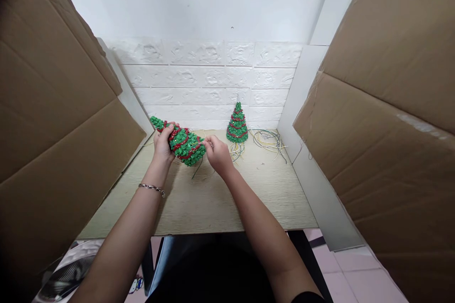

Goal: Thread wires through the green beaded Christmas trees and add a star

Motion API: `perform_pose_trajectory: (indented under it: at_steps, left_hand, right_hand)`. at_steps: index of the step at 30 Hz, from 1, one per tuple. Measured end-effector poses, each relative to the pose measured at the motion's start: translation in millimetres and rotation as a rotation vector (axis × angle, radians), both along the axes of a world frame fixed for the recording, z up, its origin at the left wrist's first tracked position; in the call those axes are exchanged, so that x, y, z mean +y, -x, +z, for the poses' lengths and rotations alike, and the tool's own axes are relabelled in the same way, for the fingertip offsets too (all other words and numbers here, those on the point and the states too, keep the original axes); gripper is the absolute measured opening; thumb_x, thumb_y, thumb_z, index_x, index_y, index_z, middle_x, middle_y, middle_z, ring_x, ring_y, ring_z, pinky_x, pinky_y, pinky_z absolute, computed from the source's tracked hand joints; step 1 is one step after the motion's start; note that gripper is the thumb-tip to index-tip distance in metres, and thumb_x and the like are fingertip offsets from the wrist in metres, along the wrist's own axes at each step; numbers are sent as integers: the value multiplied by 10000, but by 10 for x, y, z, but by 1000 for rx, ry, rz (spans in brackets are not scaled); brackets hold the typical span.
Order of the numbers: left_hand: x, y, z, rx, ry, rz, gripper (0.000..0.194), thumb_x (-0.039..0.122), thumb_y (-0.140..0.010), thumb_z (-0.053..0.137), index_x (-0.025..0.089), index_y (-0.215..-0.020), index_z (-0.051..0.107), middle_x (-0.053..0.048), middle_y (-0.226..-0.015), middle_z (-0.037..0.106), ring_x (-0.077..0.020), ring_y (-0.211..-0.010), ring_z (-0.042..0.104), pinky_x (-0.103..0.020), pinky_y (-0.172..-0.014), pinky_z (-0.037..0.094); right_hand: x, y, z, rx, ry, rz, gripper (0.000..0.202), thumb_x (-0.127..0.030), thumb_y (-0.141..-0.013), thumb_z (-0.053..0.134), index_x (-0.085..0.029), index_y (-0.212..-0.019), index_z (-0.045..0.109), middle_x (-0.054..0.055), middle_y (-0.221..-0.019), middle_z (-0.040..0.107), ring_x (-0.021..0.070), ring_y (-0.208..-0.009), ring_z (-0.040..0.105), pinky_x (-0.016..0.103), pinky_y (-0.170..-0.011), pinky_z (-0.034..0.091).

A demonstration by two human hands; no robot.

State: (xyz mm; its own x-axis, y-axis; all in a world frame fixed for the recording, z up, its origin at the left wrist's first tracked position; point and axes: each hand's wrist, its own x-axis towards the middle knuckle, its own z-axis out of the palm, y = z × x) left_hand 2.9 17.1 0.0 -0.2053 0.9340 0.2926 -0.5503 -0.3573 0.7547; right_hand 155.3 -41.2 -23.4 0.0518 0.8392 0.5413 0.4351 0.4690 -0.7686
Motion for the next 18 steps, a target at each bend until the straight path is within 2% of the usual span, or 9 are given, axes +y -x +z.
perform_pose_trajectory:
  at_steps: [10, 18]
  left_hand:
    - [-36, -18, 42, -18, 12, 0, 294, 285, -508, 760, 151, -734, 627, -3, -722, 618, -107, -598, 562, -240, -590, 478]
    - [-35, -29, 29, 10, -1, -18, 303, 294, -526, 759, 137, -746, 623, -16, -748, 613, -128, -604, 573, -286, -610, 489]
  right_hand:
    - [-4, 10, -37, -152, -69, -36, 195, -341, -857, 428, -190, -768, 513, -4, -614, 488, 133, -589, 450, 244, -618, 323]
    - [-24, 52, -30, -190, -91, -71, 196, -323, -871, 415, -187, -778, 521, 15, -658, 520, 137, -615, 471, 247, -626, 340]
